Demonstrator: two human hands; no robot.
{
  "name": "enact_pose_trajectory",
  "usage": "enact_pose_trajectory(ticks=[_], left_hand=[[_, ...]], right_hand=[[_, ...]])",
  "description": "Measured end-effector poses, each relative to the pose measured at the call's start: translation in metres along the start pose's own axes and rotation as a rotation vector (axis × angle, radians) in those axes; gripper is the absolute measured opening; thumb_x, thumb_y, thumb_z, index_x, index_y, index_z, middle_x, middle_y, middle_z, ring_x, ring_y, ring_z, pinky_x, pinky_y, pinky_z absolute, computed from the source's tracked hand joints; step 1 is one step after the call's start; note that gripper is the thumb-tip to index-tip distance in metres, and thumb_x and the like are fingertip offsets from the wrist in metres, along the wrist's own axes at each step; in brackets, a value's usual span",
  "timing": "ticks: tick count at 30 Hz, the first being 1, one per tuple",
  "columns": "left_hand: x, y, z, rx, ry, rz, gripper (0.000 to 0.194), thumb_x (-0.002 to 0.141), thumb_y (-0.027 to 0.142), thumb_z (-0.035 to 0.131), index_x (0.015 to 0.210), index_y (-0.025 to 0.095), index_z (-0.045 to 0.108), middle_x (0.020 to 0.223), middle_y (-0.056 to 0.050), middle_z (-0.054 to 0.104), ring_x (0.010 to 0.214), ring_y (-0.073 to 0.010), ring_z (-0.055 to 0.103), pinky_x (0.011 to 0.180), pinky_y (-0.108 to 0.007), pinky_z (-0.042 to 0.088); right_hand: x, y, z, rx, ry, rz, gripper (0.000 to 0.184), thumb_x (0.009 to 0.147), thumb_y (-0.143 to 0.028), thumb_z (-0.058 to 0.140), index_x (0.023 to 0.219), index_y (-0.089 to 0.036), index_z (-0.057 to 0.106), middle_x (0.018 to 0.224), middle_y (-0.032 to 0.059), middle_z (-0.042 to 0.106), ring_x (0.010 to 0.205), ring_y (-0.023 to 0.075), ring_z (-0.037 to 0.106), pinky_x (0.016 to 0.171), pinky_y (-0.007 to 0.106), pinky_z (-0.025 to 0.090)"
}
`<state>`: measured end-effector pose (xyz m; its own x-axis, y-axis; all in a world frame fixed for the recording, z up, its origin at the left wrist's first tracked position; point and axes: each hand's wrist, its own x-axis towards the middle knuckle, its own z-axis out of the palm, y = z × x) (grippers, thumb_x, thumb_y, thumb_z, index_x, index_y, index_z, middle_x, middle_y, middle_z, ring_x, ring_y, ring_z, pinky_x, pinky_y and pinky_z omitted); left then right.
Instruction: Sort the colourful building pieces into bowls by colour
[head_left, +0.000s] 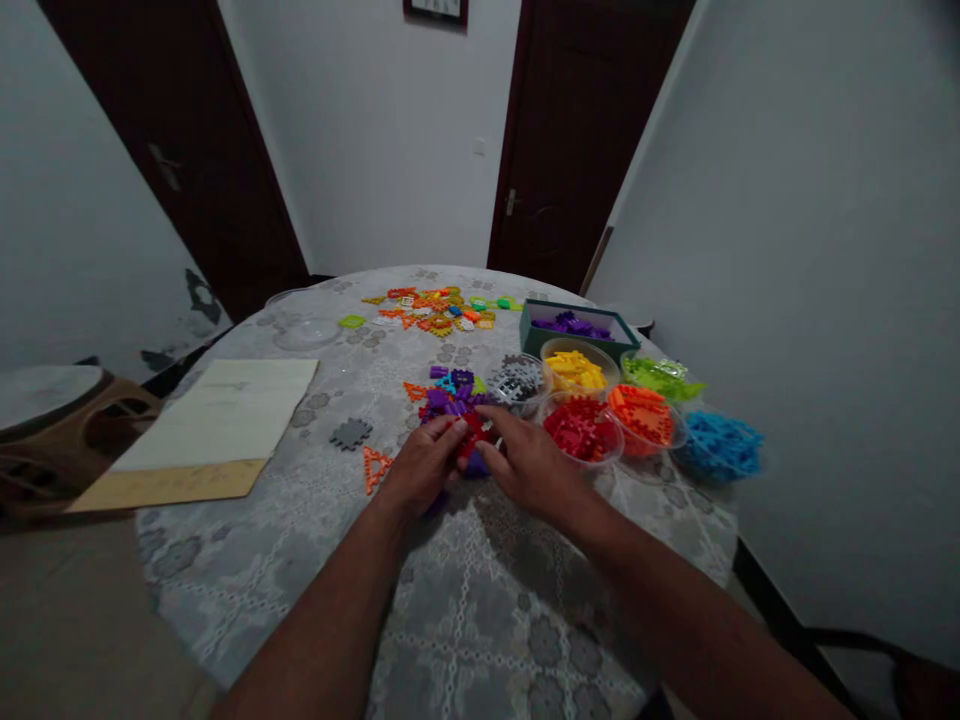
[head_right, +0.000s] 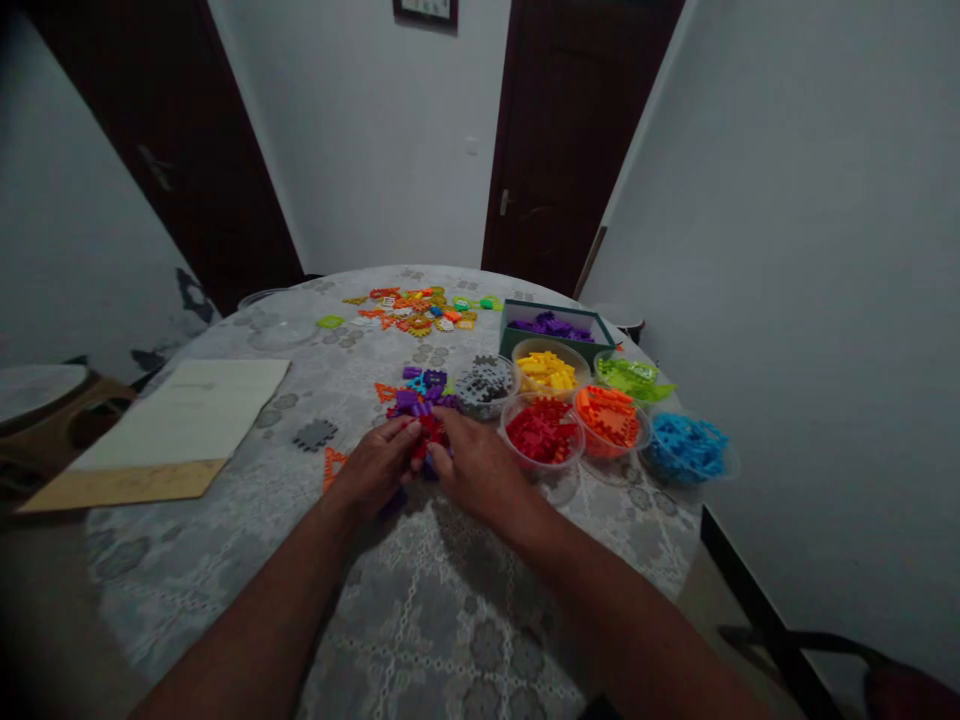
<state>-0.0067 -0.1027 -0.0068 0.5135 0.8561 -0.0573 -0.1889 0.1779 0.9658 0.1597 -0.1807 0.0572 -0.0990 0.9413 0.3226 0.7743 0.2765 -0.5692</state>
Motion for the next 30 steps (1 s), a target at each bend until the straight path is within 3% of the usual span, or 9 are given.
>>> enact_pose_trajectory(ticks=[5,9,12,16,20,22,24,27,30], left_hand=[[-0.003,0.005,0.002,0.052,-0.059,-0.004,0.038,0.092,0.055,0.073,0.093,0.018,0.068,0.068,0.0,0.062,0.054,-0.0102,0.053,0.051,-0.022,0.042],[-0.001,0.004,0.002,0.029,-0.084,-0.018,0.035,0.085,0.048,0.082,0.099,0.018,0.071,0.071,0.0,0.064,0.057,-0.0111,0.056,0.054,-0.023,0.045],[0.001,0.002,-0.001,0.004,-0.009,-0.004,0.035,0.079,0.044,0.086,0.098,0.019,0.072,0.073,0.001,0.064,0.06,-0.0115,0.058,0.054,-0.023,0.046],[0.003,0.004,-0.003,-0.129,0.12,0.008,0.035,0.074,0.042,0.088,0.094,0.02,0.07,0.073,0.003,0.06,0.058,-0.0107,0.057,0.051,-0.023,0.046],[0.003,0.013,-0.005,-0.217,0.282,0.087,0.032,0.071,0.039,0.086,0.091,0.02,0.069,0.072,0.004,0.06,0.055,-0.0093,0.053,0.051,-0.023,0.046],[0.004,0.018,-0.01,-0.22,0.391,0.174,0.029,0.072,0.038,0.083,0.088,0.019,0.068,0.072,0.003,0.06,0.056,-0.0095,0.054,0.052,-0.022,0.044],[0.004,0.021,-0.019,-0.191,0.515,0.271,0.025,0.074,0.038,0.08,0.087,0.019,0.068,0.072,0.003,0.06,0.058,-0.0099,0.054,0.053,-0.022,0.044],[0.005,0.021,-0.037,-0.08,0.71,0.399,0.023,0.08,0.038,0.075,0.093,0.02,0.069,0.075,0.003,0.061,0.061,-0.0115,0.056,0.057,-0.024,0.046],[0.006,0.02,-0.056,0.117,0.904,0.468,0.023,0.084,0.038,0.072,0.099,0.021,0.07,0.082,0.001,0.065,0.071,-0.0145,0.062,0.065,-0.026,0.052]], right_hand=[[0.002,0.007,0.0,0.071,0.033,0.049,0.035,0.099,-0.016,0.058,0.133,-0.019,0.065,0.104,0.0074,0.077,0.092,0.0202,0.072,0.089,0.035,0.054],[0.001,0.01,-0.015,0.099,0.063,0.094,0.031,0.097,-0.017,0.058,0.127,-0.018,0.068,0.098,0.0058,0.077,0.088,0.0194,0.071,0.084,0.033,0.053],[-0.005,0.019,-0.044,0.054,0.171,0.163,0.03,0.098,-0.022,0.057,0.124,-0.019,0.071,0.096,0.0048,0.077,0.085,0.0185,0.071,0.081,0.031,0.051],[-0.022,0.049,-0.093,-0.13,0.357,0.314,0.033,0.098,-0.032,0.057,0.124,-0.02,0.073,0.097,0.0057,0.078,0.084,0.0202,0.071,0.078,0.032,0.05],[-0.038,0.089,-0.117,-0.242,0.311,0.42,0.037,0.097,-0.035,0.056,0.125,-0.02,0.074,0.099,0.0075,0.078,0.084,0.0226,0.071,0.077,0.034,0.051],[-0.041,0.102,-0.116,-0.306,0.298,0.412,0.037,0.097,-0.035,0.055,0.123,-0.018,0.074,0.102,0.0098,0.078,0.087,0.0242,0.071,0.08,0.037,0.052],[-0.04,0.103,-0.109,-0.385,0.387,0.35,0.035,0.097,-0.035,0.054,0.118,-0.016,0.074,0.109,0.0136,0.077,0.093,0.0268,0.071,0.086,0.04,0.053],[-0.037,0.079,-0.089,-0.36,0.547,0.204,0.029,0.099,-0.033,0.052,0.11,-0.018,0.074,0.113,0.015,0.075,0.101,0.0284,0.07,0.094,0.043,0.053],[-0.037,0.042,-0.056,-0.169,0.374,-0.014,0.024,0.102,-0.029,0.051,0.109,-0.022,0.073,0.109,0.0115,0.075,0.102,0.0261,0.07,0.095,0.041,0.056]])
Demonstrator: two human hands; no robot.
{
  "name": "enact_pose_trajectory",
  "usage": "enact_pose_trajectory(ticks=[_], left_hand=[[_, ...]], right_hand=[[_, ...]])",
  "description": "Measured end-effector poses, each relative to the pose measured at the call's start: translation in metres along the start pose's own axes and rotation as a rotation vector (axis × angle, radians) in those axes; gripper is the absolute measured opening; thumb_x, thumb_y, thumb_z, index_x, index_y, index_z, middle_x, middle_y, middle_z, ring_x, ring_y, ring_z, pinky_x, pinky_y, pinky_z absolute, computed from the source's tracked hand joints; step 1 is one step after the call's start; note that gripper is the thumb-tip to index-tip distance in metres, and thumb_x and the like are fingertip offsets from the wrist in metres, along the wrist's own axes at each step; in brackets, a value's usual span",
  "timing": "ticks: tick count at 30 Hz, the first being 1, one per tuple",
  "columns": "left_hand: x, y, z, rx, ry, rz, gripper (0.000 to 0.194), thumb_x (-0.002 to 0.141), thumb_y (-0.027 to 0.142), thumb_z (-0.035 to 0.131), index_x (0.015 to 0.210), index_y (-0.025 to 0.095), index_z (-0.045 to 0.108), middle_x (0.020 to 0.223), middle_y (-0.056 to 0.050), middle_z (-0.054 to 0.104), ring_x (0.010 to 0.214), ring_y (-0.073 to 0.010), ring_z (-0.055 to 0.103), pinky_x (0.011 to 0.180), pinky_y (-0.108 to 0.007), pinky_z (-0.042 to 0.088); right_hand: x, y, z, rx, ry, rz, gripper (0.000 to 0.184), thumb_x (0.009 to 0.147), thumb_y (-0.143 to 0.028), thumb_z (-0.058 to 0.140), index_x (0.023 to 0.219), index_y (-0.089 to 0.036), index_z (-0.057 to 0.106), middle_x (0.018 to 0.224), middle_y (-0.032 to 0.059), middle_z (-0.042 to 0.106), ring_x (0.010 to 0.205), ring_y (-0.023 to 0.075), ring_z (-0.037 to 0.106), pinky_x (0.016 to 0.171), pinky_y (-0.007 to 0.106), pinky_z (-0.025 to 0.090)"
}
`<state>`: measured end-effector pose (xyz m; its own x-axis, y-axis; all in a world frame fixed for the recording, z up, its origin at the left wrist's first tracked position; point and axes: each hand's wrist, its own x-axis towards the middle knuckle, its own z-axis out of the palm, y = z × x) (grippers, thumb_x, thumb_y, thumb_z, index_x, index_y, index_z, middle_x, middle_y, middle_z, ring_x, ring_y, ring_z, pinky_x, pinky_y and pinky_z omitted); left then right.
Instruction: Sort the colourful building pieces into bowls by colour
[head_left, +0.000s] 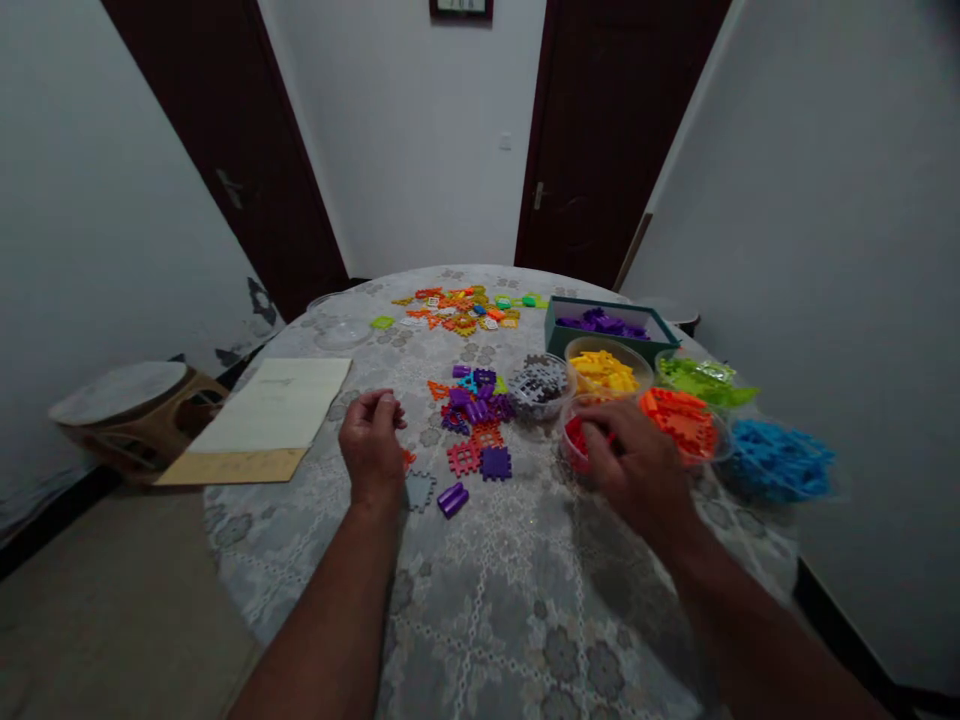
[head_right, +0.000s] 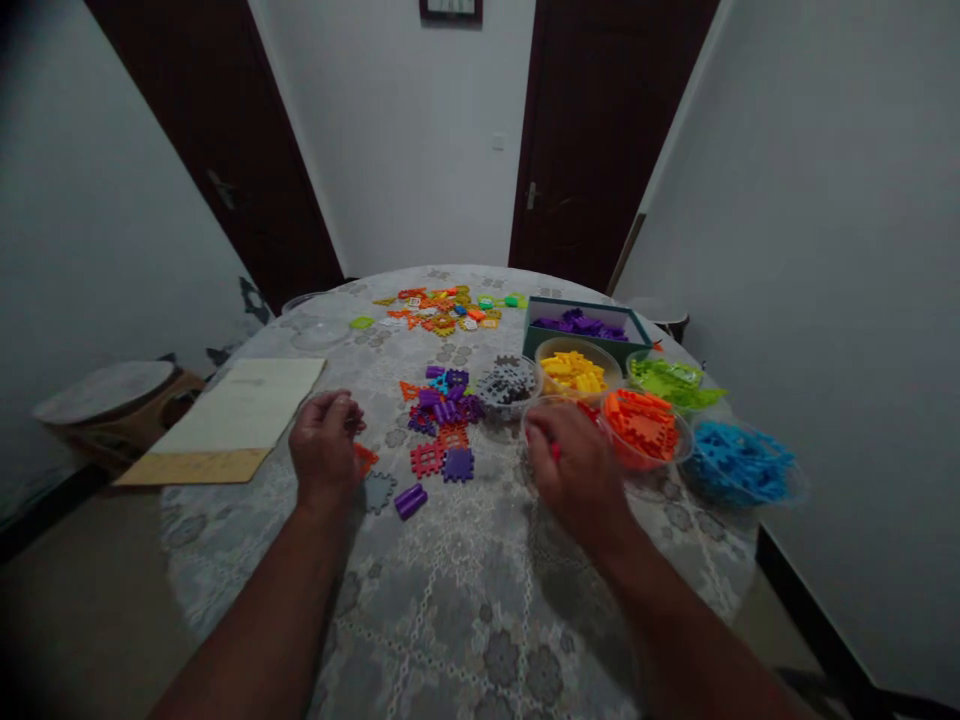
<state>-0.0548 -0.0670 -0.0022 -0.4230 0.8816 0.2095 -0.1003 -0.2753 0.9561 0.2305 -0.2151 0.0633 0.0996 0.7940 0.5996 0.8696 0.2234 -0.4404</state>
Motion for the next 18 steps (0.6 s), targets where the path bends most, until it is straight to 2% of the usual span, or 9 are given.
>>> enact_pose_trajectory(ticks=[3,5,7,9,11,13,15,18], left_hand=[[0.013,-0.005,-0.012,0.223,0.123,0.118,0.023,0.087,0.034,0.068,0.106,0.021,0.07,0.1,-0.004,0.072,0.09,-0.0189,0.068,0.083,-0.032,0.056],[0.019,-0.008,-0.019,0.369,0.156,0.171,0.027,0.088,0.031,0.066,0.114,0.021,0.07,0.115,-0.008,0.074,0.108,-0.0231,0.069,0.098,-0.038,0.054],[0.023,-0.015,-0.026,0.541,0.125,0.217,0.035,0.089,0.027,0.063,0.123,0.021,0.068,0.128,-0.012,0.071,0.124,-0.0279,0.064,0.112,-0.044,0.048],[0.024,-0.024,-0.031,0.737,0.043,0.26,0.043,0.089,0.025,0.061,0.131,0.019,0.065,0.138,-0.016,0.067,0.135,-0.0322,0.058,0.12,-0.049,0.04],[0.023,-0.035,-0.033,0.926,-0.058,0.293,0.046,0.092,0.027,0.059,0.135,0.014,0.065,0.139,-0.022,0.065,0.139,-0.0363,0.054,0.123,-0.053,0.035],[0.019,-0.044,-0.033,1.077,-0.141,0.308,0.045,0.095,0.031,0.058,0.135,0.011,0.065,0.137,-0.026,0.065,0.138,-0.04,0.054,0.122,-0.059,0.033],[0.015,-0.05,-0.031,1.151,-0.203,0.334,0.044,0.097,0.034,0.057,0.133,0.012,0.067,0.136,-0.026,0.066,0.138,-0.0411,0.053,0.121,-0.061,0.032],[0.009,-0.054,-0.026,1.104,-0.31,0.391,0.039,0.098,0.032,0.055,0.13,0.015,0.067,0.135,-0.023,0.066,0.136,-0.0377,0.055,0.121,-0.057,0.036]], right_hand=[[-0.019,-0.034,0.038,0.1,-0.265,-0.16,0.029,0.103,-0.03,0.054,0.125,-0.02,0.07,0.126,0.0143,0.072,0.12,0.0288,0.066,0.106,0.047,0.054],[-0.033,-0.046,0.066,0.057,-0.387,-0.176,0.047,0.098,-0.036,0.064,0.142,-0.019,0.063,0.15,0.0187,0.06,0.14,0.0354,0.055,0.116,0.055,0.046],[-0.045,-0.052,0.092,0.003,-0.466,-0.157,0.072,0.091,-0.044,0.074,0.154,-0.018,0.053,0.167,0.0223,0.042,0.154,0.0425,0.039,0.122,0.061,0.039],[-0.053,-0.054,0.111,-0.032,-0.501,-0.127,0.09,0.085,-0.05,0.081,0.161,-0.019,0.046,0.173,0.0238,0.027,0.159,0.0472,0.026,0.124,0.067,0.032],[-0.058,-0.053,0.124,-0.051,-0.498,-0.101,0.096,0.082,-0.053,0.082,0.163,-0.02,0.042,0.175,0.0235,0.022,0.161,0.0494,0.02,0.125,0.072,0.025],[-0.061,-0.052,0.131,-0.053,-0.476,-0.091,0.095,0.083,-0.053,0.082,0.163,-0.021,0.043,0.176,0.0228,0.021,0.161,0.0494,0.018,0.125,0.074,0.021],[-0.063,-0.049,0.134,-0.036,-0.447,-0.093,0.091,0.085,-0.05,0.08,0.162,-0.02,0.044,0.176,0.0227,0.021,0.162,0.048,0.018,0.126,0.073,0.022],[-0.063,-0.044,0.139,-0.009,-0.405,-0.085,0.086,0.087,-0.047,0.078,0.161,-0.018,0.045,0.175,0.0226,0.023,0.162,0.0466,0.017,0.126,0.07,0.027]])
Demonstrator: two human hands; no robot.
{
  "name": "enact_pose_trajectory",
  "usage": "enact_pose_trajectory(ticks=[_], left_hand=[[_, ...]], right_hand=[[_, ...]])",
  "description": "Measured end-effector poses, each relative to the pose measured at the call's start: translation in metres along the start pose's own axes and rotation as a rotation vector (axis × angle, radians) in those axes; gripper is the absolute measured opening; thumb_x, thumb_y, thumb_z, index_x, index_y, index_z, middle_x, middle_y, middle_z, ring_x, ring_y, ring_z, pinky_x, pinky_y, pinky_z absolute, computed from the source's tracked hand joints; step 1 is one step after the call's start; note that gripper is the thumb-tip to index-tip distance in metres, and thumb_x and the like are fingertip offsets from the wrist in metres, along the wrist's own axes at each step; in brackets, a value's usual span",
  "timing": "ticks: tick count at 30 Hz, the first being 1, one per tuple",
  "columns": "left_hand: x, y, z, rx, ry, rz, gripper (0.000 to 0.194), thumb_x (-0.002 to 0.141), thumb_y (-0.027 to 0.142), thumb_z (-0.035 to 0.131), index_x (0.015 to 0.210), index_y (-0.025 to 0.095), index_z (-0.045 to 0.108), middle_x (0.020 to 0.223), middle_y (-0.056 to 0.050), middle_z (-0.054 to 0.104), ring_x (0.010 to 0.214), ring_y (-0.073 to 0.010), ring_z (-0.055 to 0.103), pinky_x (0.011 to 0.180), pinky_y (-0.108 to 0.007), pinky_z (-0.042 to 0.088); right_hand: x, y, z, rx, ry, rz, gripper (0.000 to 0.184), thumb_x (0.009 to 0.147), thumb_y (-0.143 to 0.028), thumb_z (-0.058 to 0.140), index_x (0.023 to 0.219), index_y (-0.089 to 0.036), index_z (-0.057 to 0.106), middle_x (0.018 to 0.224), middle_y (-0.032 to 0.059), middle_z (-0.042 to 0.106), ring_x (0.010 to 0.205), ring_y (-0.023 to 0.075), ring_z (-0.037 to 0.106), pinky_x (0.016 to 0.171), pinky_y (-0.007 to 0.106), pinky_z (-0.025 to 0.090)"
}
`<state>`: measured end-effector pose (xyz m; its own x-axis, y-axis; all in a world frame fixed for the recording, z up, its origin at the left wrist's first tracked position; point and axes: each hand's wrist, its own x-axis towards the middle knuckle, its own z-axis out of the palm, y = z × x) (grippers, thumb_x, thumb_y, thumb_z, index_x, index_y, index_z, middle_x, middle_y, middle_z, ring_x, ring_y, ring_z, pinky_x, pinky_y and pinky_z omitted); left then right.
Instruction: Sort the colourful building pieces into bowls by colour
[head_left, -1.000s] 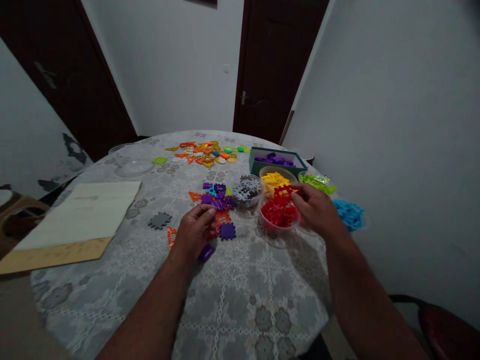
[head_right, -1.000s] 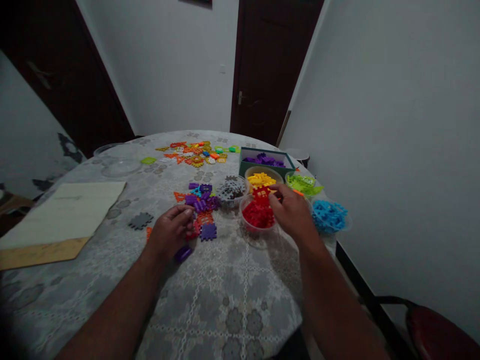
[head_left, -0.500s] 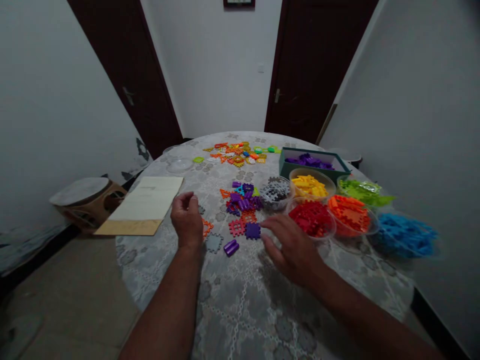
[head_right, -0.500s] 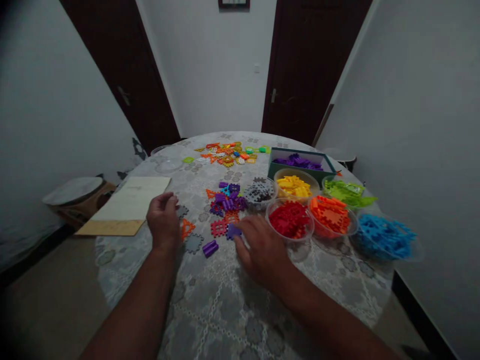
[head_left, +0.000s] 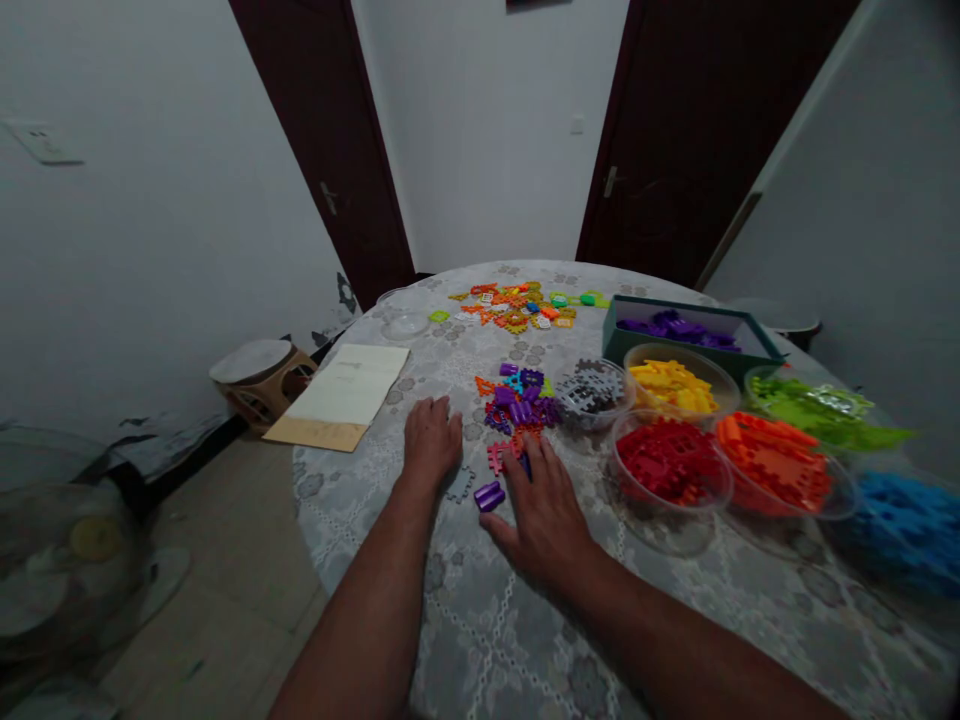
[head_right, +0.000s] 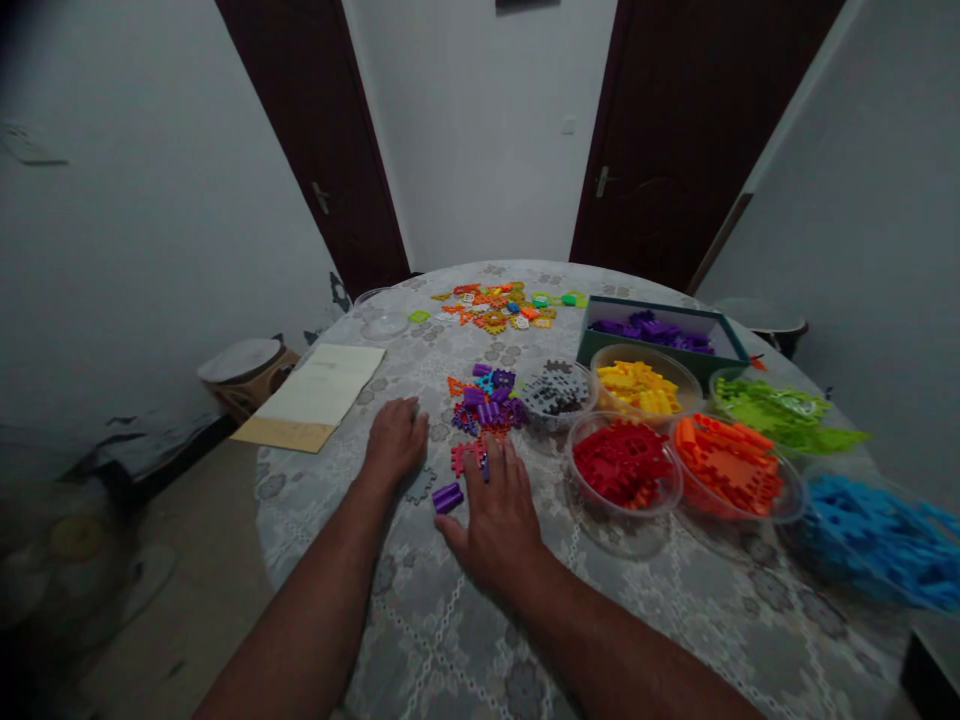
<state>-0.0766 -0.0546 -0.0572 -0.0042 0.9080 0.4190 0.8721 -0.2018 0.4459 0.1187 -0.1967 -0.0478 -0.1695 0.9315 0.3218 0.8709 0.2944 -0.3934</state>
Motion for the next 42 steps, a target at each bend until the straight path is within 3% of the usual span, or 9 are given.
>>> enact_pose_trajectory(ticks=[4,9,14,20,23,30,34,42], left_hand=[[-0.005,0.014,0.004,-0.149,-0.033,0.092,0.036,0.099,0.028,0.052,0.129,0.018,0.067,0.129,-0.019,0.068,0.13,-0.0338,0.059,0.12,-0.053,0.039],[-0.014,0.044,0.007,-0.291,-0.09,0.106,0.037,0.102,0.029,0.047,0.132,0.018,0.066,0.133,-0.018,0.069,0.13,-0.0311,0.061,0.12,-0.05,0.041],[-0.017,0.063,0.0,-0.427,-0.092,0.007,0.036,0.101,0.031,0.047,0.128,0.02,0.068,0.133,-0.016,0.07,0.128,-0.0297,0.063,0.118,-0.049,0.042],[-0.013,0.058,-0.01,-0.611,-0.059,-0.216,0.028,0.092,0.028,0.055,0.112,0.022,0.075,0.118,-0.01,0.076,0.114,-0.0279,0.068,0.106,-0.044,0.049],[-0.013,0.058,-0.01,-0.659,-0.059,-0.261,0.026,0.086,0.027,0.061,0.107,0.022,0.076,0.109,-0.009,0.077,0.105,-0.026,0.07,0.098,-0.04,0.052],[-0.023,0.068,-0.01,-0.705,-0.172,-0.254,0.031,0.095,0.041,0.056,0.106,0.018,0.074,0.094,-0.009,0.076,0.09,-0.0232,0.071,0.081,-0.034,0.054],[-0.03,0.076,-0.015,-0.681,-0.172,-0.19,0.029,0.097,0.043,0.057,0.095,0.019,0.074,0.09,-0.008,0.074,0.089,-0.0229,0.069,0.086,-0.034,0.052],[-0.051,0.077,-0.016,-0.579,-0.24,-0.012,0.031,0.099,0.033,0.05,0.116,0.021,0.073,0.122,-0.012,0.075,0.116,-0.0286,0.068,0.109,-0.047,0.049]], right_hand=[[0.006,0.003,0.003,0.009,0.019,0.038,0.082,0.087,-0.047,0.078,0.158,-0.016,0.049,0.174,0.024,0.026,0.162,0.0463,0.02,0.126,0.068,0.029],[0.012,0.006,0.004,0.018,0.018,0.043,0.082,0.087,-0.047,0.078,0.156,-0.012,0.051,0.171,0.0274,0.03,0.16,0.0458,0.026,0.126,0.065,0.03],[0.013,0.014,0.005,0.034,0.026,0.033,0.077,0.09,-0.044,0.075,0.155,-0.012,0.051,0.168,0.0275,0.036,0.158,0.0438,0.031,0.125,0.064,0.032],[0.013,0.019,0.004,0.005,0.061,0.045,0.075,0.089,-0.05,0.076,0.151,-0.014,0.054,0.165,0.0261,0.041,0.155,0.0433,0.035,0.124,0.062,0.031],[0.013,0.018,0.002,0.001,0.055,0.03,0.069,0.09,-0.048,0.075,0.148,-0.015,0.057,0.162,0.0259,0.044,0.153,0.0426,0.036,0.124,0.061,0.031],[0.014,0.02,-0.001,0.04,0.096,0.0,0.056,0.093,-0.038,0.071,0.142,-0.015,0.059,0.152,0.0236,0.053,0.146,0.0392,0.043,0.122,0.058,0.035],[0.017,0.026,0.0,0.141,0.103,-0.016,0.046,0.093,-0.029,0.071,0.136,-0.013,0.063,0.145,0.0211,0.057,0.138,0.0356,0.048,0.12,0.053,0.039],[0.018,0.041,0.006,0.361,0.204,-0.055,0.039,0.088,-0.009,0.063,0.126,-0.017,0.071,0.135,0.0174,0.063,0.128,0.0318,0.055,0.115,0.052,0.046]])
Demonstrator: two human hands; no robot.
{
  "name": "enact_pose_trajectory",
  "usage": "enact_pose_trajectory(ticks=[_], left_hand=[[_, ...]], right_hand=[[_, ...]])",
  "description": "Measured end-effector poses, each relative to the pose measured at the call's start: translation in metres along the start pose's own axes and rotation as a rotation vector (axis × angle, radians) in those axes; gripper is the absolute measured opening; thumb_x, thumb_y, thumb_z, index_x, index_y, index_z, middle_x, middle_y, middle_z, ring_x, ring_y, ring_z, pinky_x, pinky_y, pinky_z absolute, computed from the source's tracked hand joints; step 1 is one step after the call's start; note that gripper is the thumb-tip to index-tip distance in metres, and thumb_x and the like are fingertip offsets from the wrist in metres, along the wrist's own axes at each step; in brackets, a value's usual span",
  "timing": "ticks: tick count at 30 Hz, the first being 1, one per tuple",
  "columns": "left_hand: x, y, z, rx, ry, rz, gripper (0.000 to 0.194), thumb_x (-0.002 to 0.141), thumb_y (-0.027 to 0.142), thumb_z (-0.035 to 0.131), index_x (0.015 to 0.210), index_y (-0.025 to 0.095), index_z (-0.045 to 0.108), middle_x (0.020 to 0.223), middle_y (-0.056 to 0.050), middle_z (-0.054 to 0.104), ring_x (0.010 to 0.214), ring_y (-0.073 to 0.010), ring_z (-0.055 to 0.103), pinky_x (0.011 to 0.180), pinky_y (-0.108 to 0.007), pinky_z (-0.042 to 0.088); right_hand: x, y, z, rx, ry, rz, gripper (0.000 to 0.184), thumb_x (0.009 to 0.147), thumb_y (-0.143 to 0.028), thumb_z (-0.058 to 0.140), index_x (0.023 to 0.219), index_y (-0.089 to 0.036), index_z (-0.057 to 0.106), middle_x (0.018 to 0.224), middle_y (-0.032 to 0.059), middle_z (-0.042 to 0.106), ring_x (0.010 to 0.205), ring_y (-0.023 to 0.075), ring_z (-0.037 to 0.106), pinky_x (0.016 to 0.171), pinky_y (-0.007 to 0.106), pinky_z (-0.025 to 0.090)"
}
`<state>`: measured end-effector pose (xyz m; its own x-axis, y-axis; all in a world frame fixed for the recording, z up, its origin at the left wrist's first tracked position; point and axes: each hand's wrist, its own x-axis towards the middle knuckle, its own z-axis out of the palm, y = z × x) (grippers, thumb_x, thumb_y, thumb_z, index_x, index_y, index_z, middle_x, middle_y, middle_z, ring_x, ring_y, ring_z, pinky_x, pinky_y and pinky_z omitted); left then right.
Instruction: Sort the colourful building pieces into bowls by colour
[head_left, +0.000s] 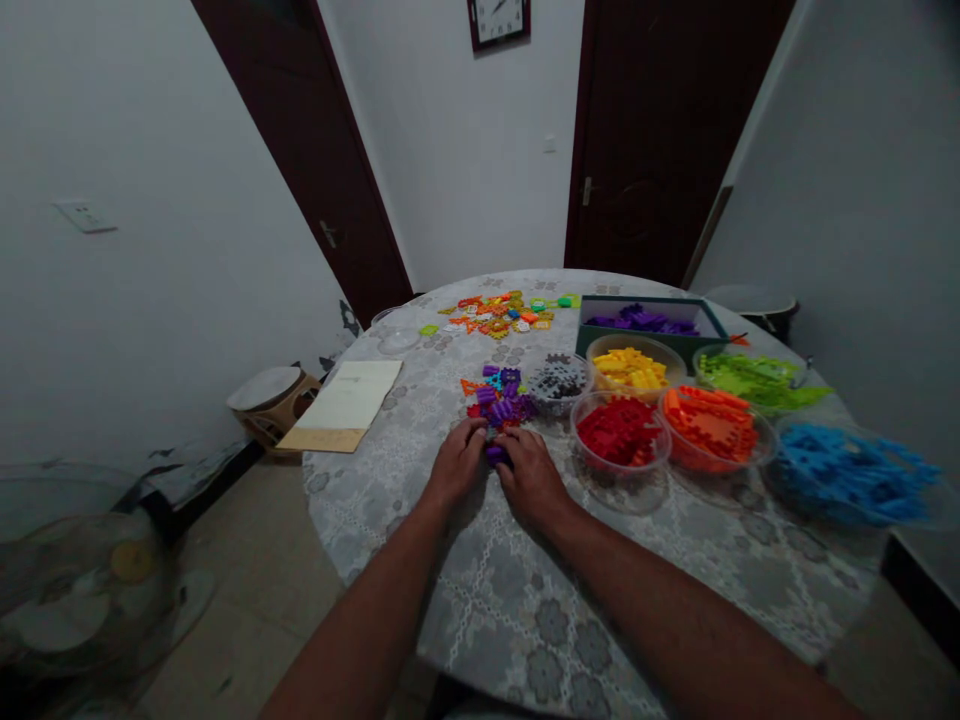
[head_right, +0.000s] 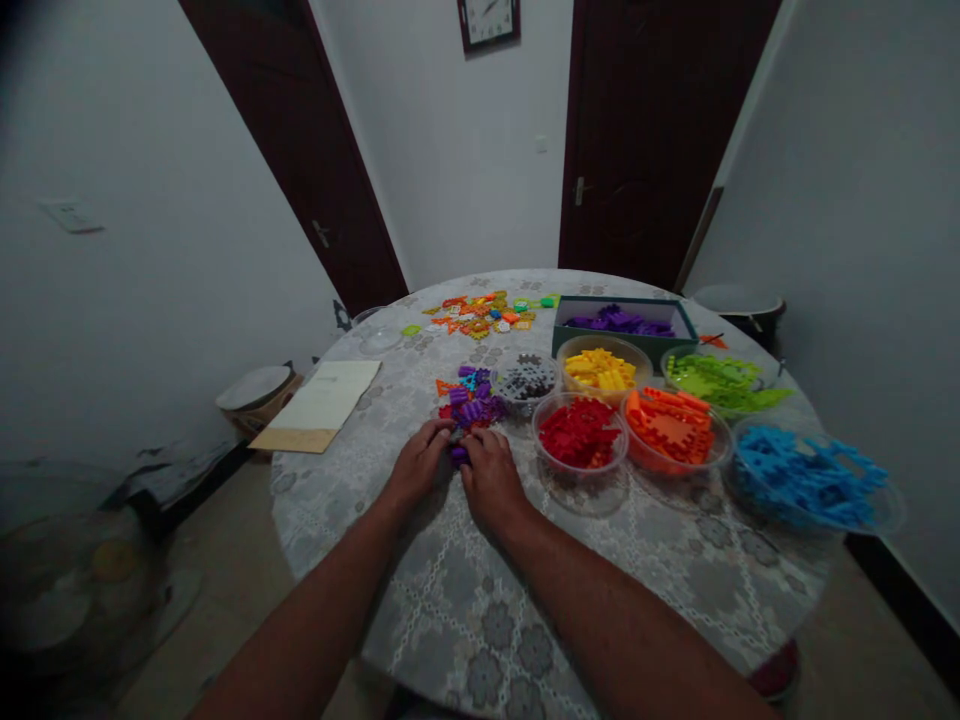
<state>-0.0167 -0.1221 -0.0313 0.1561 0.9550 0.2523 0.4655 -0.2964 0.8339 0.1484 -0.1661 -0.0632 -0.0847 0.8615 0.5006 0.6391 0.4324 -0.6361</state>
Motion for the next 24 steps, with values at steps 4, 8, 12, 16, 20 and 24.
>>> enact_pose_trajectory(ticks=[4,8,12,16,20,24], left_hand=[[-0.013,-0.012,-0.004,0.079,-0.133,0.164,0.051,0.088,0.02,0.061,0.138,0.024,0.065,0.144,-0.014,0.066,0.136,-0.0313,0.06,0.12,-0.053,0.043],[-0.022,-0.018,-0.007,0.188,-0.175,0.278,0.075,0.078,0.017,0.069,0.152,0.022,0.054,0.155,-0.016,0.056,0.146,-0.0337,0.051,0.125,-0.057,0.038],[-0.025,-0.018,-0.005,0.219,-0.145,0.301,0.074,0.08,0.019,0.074,0.151,0.021,0.054,0.153,-0.017,0.057,0.145,-0.0343,0.052,0.124,-0.057,0.04],[-0.026,-0.018,-0.003,0.201,-0.102,0.319,0.074,0.077,0.015,0.074,0.149,0.021,0.057,0.151,-0.016,0.059,0.144,-0.034,0.053,0.123,-0.056,0.041],[-0.028,-0.017,0.0,0.192,-0.091,0.334,0.073,0.078,0.014,0.076,0.149,0.021,0.057,0.149,-0.016,0.06,0.142,-0.0331,0.055,0.121,-0.056,0.043],[-0.029,-0.018,0.005,0.204,-0.077,0.327,0.077,0.075,0.018,0.083,0.148,0.022,0.056,0.149,-0.017,0.059,0.142,-0.0339,0.054,0.121,-0.057,0.043]], right_hand=[[0.001,0.001,0.001,0.139,0.053,0.037,0.039,0.085,-0.007,0.059,0.118,-0.02,0.075,0.135,0.0152,0.063,0.129,0.0294,0.058,0.116,0.05,0.046],[0.005,0.0,-0.001,0.297,0.115,0.175,0.034,0.081,-0.012,0.061,0.108,-0.021,0.079,0.133,0.0138,0.065,0.129,0.0276,0.061,0.117,0.046,0.045],[0.011,0.001,-0.003,0.486,0.21,0.42,0.02,0.075,-0.021,0.07,0.092,-0.022,0.082,0.125,0.0113,0.071,0.124,0.0292,0.064,0.117,0.048,0.043],[0.012,-0.005,-0.003,0.79,0.207,0.615,0.029,0.071,-0.032,0.078,0.098,-0.021,0.081,0.107,0.0078,0.078,0.099,0.0265,0.071,0.097,0.043,0.055],[0.009,-0.016,-0.004,0.895,0.157,0.637,0.035,0.072,-0.035,0.082,0.103,-0.019,0.081,0.099,0.0068,0.08,0.093,0.0251,0.072,0.091,0.039,0.054],[0.007,-0.018,-0.008,0.87,0.109,0.625,0.032,0.076,-0.039,0.081,0.102,-0.02,0.081,0.096,0.0056,0.079,0.09,0.024,0.07,0.089,0.038,0.052]])
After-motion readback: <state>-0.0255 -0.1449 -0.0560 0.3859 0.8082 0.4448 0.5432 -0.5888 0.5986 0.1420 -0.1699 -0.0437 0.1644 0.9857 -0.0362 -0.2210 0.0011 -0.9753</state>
